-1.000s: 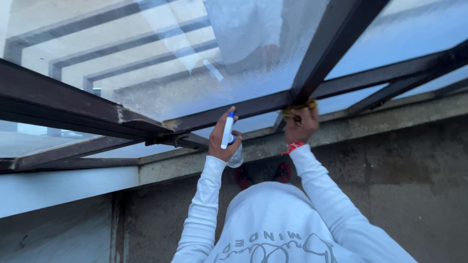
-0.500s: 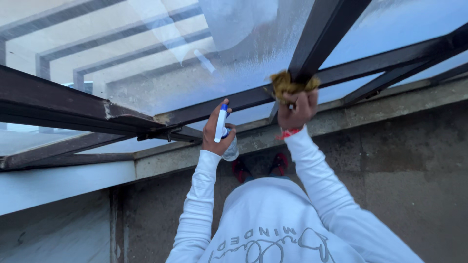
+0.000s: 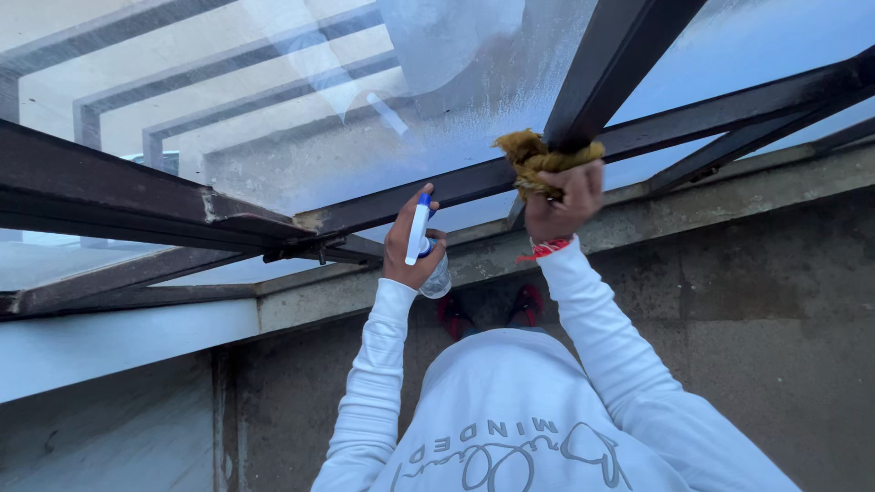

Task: The person sprays a cleaning liquid from a bottle onto a glass pane and wipes it with a yellow cloth.

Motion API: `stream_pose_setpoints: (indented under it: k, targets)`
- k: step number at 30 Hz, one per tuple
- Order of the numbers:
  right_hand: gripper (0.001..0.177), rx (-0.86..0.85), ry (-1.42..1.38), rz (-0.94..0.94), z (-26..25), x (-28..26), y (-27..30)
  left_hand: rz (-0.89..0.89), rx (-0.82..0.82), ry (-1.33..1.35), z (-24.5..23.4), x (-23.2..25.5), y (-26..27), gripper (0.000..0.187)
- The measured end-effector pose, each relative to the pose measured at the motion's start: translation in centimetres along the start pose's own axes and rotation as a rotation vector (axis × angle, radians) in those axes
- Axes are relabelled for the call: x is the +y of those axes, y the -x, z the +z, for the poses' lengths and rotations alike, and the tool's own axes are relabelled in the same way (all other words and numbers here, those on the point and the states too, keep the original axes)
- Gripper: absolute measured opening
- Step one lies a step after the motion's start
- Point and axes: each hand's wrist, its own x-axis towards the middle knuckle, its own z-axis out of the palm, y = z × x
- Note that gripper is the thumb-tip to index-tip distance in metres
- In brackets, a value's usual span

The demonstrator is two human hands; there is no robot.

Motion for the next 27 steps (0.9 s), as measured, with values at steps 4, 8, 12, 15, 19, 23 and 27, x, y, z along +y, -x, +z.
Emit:
stream_pose_setpoints:
  k: [4,8,12,15,19,23,27]
  targets:
    - [0.019,-0.159,-0.111,0.273,-0.4,0.8,4.1,-0.021,0.017,0.026,-0.1,-0.1,-0.2,0.077]
    - [0.017,-0.135,-0.102,0.47,-0.6,2.4,6.0,0.016,0.022,0.021,0.1,0.1,-0.3,0.074]
    - [0.019,-0.017,-0.07,0.431,-1.2,1.5,3.1,0.025,0.033,0.037,0.1,0.0,-0.3,0.074]
    - [0.014,0.005,-0.044,0.258,-0.5,1.4,1.6,0.018,0.015,0.018,0.1,-0.1,-0.1,0.074]
    - [0.025,-0.047,-0.157,0.279,0.0,2.8,4.5,0.026,0.014,0.011,0.1,-0.3,-0.2,0.07]
    - [0.017,-0.05,0.052,0.433,-0.8,3.9,6.3,0.04,0.022,0.016,0.1,-0.2,0.0,0.069]
    - [0.011,0.08,-0.034,0.36,-2.2,3.1,2.3,-0.034,0.005,0.051,0.0,-0.1,0.0,0.074]
